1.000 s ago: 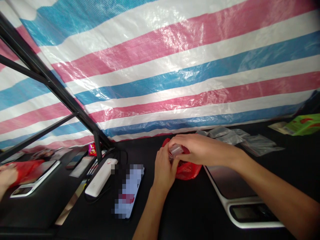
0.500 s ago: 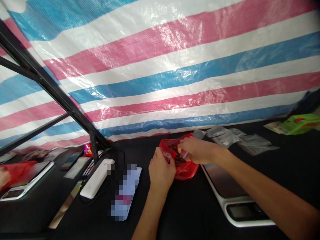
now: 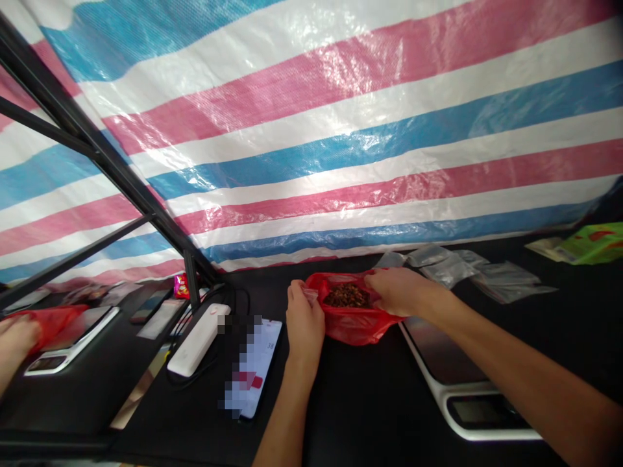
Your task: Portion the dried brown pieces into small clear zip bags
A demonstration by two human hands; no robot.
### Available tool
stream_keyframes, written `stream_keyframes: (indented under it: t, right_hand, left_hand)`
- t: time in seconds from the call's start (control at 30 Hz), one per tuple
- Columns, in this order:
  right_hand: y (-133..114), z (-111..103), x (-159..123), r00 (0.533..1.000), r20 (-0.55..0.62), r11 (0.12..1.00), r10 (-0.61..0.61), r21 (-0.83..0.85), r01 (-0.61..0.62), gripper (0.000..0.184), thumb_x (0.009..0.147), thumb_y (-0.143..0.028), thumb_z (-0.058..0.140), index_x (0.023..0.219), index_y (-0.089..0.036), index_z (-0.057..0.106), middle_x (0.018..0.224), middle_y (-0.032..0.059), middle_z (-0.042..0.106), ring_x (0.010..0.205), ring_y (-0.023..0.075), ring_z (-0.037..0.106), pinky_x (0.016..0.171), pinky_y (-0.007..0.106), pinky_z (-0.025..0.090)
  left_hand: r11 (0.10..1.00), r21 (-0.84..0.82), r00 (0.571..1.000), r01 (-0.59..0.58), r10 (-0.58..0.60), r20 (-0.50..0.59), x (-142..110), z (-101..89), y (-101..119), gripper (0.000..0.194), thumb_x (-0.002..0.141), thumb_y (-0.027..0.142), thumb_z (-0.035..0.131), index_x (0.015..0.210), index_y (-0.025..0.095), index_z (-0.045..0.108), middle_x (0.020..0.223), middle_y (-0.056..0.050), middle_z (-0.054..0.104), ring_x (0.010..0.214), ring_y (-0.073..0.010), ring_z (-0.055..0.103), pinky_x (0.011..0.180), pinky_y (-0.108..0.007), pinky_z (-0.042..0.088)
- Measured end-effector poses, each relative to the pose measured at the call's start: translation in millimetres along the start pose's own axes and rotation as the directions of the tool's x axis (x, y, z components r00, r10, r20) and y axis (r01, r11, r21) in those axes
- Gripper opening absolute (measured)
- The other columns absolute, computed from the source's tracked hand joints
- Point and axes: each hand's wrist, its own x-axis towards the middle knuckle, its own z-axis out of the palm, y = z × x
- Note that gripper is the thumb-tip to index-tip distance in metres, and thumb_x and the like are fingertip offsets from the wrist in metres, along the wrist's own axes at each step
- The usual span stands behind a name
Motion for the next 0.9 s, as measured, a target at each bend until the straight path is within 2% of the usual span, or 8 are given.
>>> stream_keyframes:
  t: [0.17,0.27,0.33,0.43,0.57,0.7,0.8,0.9]
  right_hand:
    - [1.2,-10.2,-4.1,0.992,-0.097,0.990,0.078,-0.114,-0.089,0.049,0.093,-0.014,0.057,0.141,-0.004,0.057,0.133,0.0312,0.067,0.113,0.0446,0.071,0.086,0.050,0.055]
    - [1.1,-16.5,-9.5,0.972,-0.221,0.977,0.079,-0.177,-0.120,0.056,0.096,-0.016,0.053,0.151,-0.005,0.046,0.141,0.0317,0.061,0.107,0.0422,0.073,0.082,0.047,0.056]
    - [0.5,-17.6,-12.2,0.958,-0.279,0.968,0.068,-0.212,-0.130,0.057,0.097,-0.015,0.051,0.153,-0.006,0.045,0.142,0.0306,0.061,0.102,0.0399,0.075,0.079,0.045,0.056]
    - [-1.4,-14.9,-12.9,0.977,-0.208,0.971,0.042,-0.221,-0.089,0.050,0.096,-0.013,0.053,0.146,-0.013,0.057,0.137,0.0247,0.066,0.105,0.0382,0.075,0.081,0.043,0.056]
    - [-2.7,-11.3,-8.4,0.999,-0.047,0.981,0.016,-0.190,-0.025,0.034,0.093,-0.006,0.054,0.118,-0.012,0.075,0.121,0.0217,0.075,0.102,0.0365,0.077,0.082,0.041,0.056]
    - [0.9,-7.3,0.0,0.993,-0.104,0.985,-0.058,-0.170,0.040,0.028,0.090,-0.003,0.055,0.106,-0.010,0.076,0.121,0.0215,0.076,0.111,0.0352,0.074,0.089,0.039,0.055]
    - [4.5,1.9,8.2,0.986,-0.140,0.987,-0.090,-0.146,0.069,0.027,0.092,-0.007,0.058,0.113,-0.012,0.073,0.126,0.0196,0.074,0.119,0.0327,0.070,0.094,0.036,0.054]
    - [6.3,13.4,17.0,0.986,-0.146,0.990,-0.083,-0.123,0.065,0.028,0.094,-0.007,0.056,0.117,-0.011,0.072,0.125,0.0207,0.074,0.115,0.0317,0.072,0.091,0.036,0.055]
  left_hand:
    - [0.972,-0.166,0.965,-0.164,0.123,-0.231,4.3,-5.6,3.4,0.023,0.088,0.004,0.055,0.100,0.023,0.055,0.096,-0.003,0.059,0.089,-0.0205,0.061,0.084,-0.032,0.047]
    - [0.942,-0.212,0.915,-0.261,0.172,-0.364,3.8,-7.6,5.7,0.016,0.090,0.008,0.055,0.095,0.023,0.058,0.089,-0.001,0.057,0.084,-0.0188,0.058,0.081,-0.030,0.047]
    - [0.937,-0.219,0.906,-0.271,0.171,-0.387,2.7,-8.0,7.2,0.013,0.091,0.010,0.055,0.094,0.023,0.058,0.087,-0.001,0.057,0.082,-0.0183,0.058,0.079,-0.029,0.047]
    - [0.969,-0.174,0.946,-0.174,0.115,-0.304,0.8,-7.9,10.0,0.015,0.089,0.010,0.057,0.096,0.023,0.057,0.090,-0.001,0.059,0.084,-0.0191,0.061,0.079,-0.029,0.046]
    - [1.000,-0.012,0.987,0.015,-0.016,-0.157,-2.1,-6.9,15.7,0.018,0.088,0.013,0.060,0.102,0.024,0.054,0.100,-0.004,0.061,0.090,-0.0224,0.065,0.078,-0.031,0.046]
    - [0.989,0.027,0.990,0.144,-0.144,0.001,-4.4,-4.0,18.5,0.017,0.093,0.021,0.057,0.108,0.023,0.051,0.111,-0.010,0.064,0.092,-0.0266,0.068,0.077,-0.034,0.045]
    - [0.973,-0.043,0.966,0.227,-0.219,0.139,-5.4,0.7,16.6,0.016,0.094,0.024,0.055,0.109,0.024,0.049,0.102,-0.011,0.069,0.088,-0.0287,0.069,0.077,-0.035,0.044]
    - [0.961,-0.115,0.953,0.250,-0.223,0.204,-6.5,5.9,14.6,0.015,0.093,0.024,0.056,0.105,0.025,0.048,0.094,-0.010,0.070,0.085,-0.0288,0.069,0.076,-0.034,0.043]
